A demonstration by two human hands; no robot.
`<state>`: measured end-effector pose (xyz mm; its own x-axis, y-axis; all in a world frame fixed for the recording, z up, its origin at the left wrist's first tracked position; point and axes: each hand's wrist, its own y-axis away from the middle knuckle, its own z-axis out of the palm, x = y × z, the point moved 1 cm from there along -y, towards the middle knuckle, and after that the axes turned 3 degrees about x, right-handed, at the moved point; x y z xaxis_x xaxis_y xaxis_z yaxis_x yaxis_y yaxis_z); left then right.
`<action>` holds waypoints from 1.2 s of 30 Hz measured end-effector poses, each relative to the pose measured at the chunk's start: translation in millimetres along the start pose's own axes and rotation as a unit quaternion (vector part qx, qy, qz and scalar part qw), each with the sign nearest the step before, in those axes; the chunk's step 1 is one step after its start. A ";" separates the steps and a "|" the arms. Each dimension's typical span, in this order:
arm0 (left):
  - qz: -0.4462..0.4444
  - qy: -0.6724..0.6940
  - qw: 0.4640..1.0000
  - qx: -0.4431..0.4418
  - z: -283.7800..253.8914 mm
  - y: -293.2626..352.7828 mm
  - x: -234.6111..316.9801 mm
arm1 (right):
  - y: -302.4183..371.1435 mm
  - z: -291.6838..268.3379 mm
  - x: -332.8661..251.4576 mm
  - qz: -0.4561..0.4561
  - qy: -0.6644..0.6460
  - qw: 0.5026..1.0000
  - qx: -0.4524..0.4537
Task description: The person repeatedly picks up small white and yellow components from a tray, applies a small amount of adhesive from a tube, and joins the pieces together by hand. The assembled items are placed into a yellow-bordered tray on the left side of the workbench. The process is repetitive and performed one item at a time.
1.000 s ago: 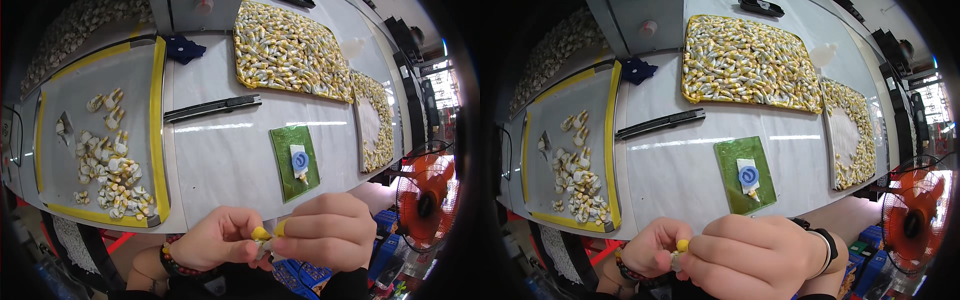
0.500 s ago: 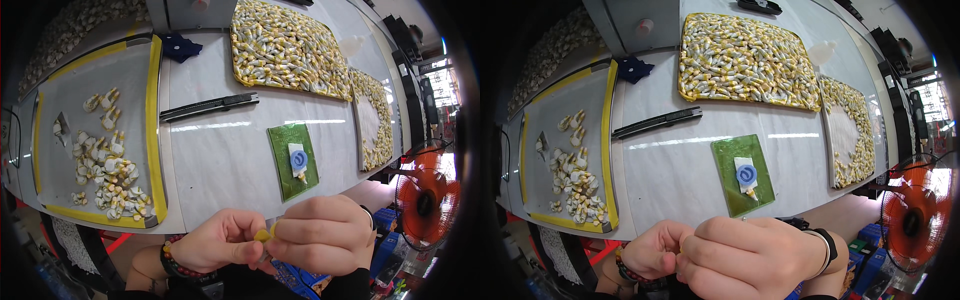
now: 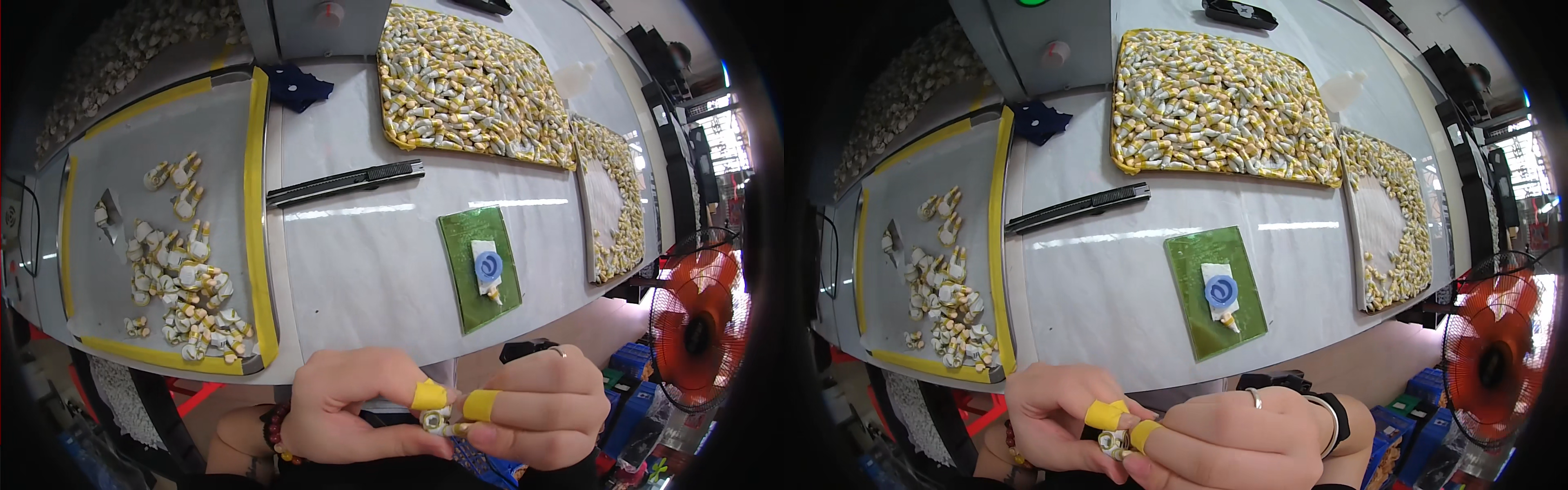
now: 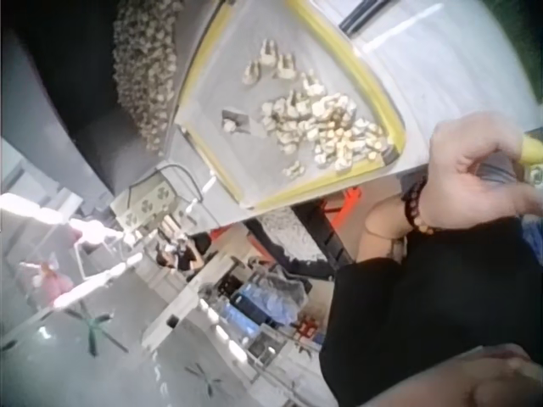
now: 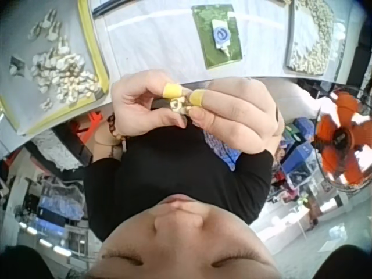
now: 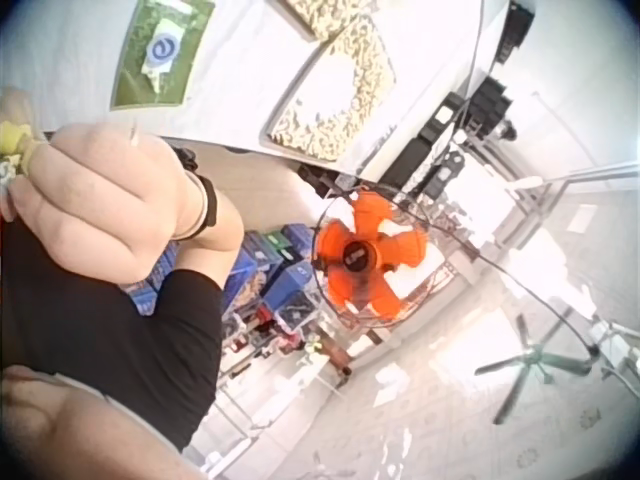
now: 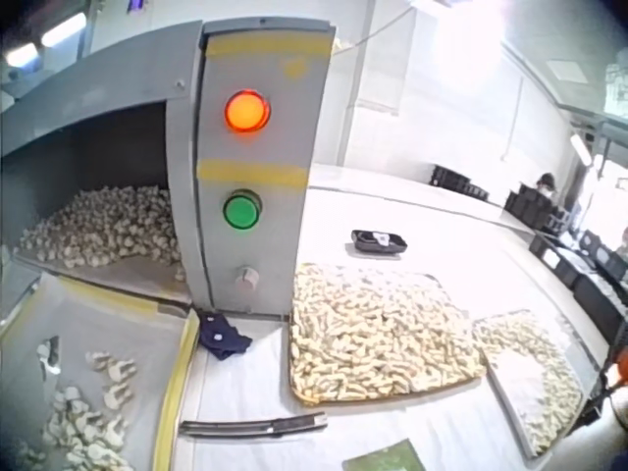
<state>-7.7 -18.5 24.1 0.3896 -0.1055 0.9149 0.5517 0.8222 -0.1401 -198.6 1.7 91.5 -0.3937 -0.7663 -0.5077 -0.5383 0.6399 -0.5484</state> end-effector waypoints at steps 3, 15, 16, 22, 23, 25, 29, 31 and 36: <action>0.025 -0.014 1.000 0.005 -0.3 -2.9 2.7 | 1.4 0.1 -1.1 0.002 -0.008 1.000 0.001; -0.041 0.155 0.976 0.147 1.5 15.9 -3.8 | 38.7 -131.7 49.1 0.265 0.401 0.855 0.194; -0.048 0.157 0.975 0.147 -0.2 16.5 -3.0 | 51.8 -147.5 65.3 0.354 0.397 0.839 0.117; -0.086 0.186 0.970 0.131 -4.0 16.4 -4.6 | 139.1 -162.3 116.7 0.473 0.342 0.812 -0.017; -0.085 0.184 0.970 0.135 -5.8 17.4 -4.8 | 143.0 -155.3 119.7 0.468 0.351 0.811 -0.018; -0.082 0.180 0.970 0.141 -7.4 18.5 -5.6 | 145.3 -148.5 122.7 0.469 0.354 0.809 0.018; -0.071 0.182 0.971 0.137 -7.7 16.1 -3.2 | 144.9 -142.9 121.4 0.435 0.386 0.813 0.040; -0.071 0.189 0.968 0.147 -4.8 15.6 -1.5 | 140.5 -140.7 119.0 0.428 0.383 0.817 0.053; -0.078 0.188 0.966 0.158 -4.4 16.9 -1.7 | 142.5 -144.7 117.1 0.441 0.386 0.810 0.033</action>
<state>4.2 -6.9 18.5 0.5937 -0.3885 0.7047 0.3954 0.9036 0.1650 -429.2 -5.1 50.0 -0.9656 0.1984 -0.1681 0.2360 0.9400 -0.2465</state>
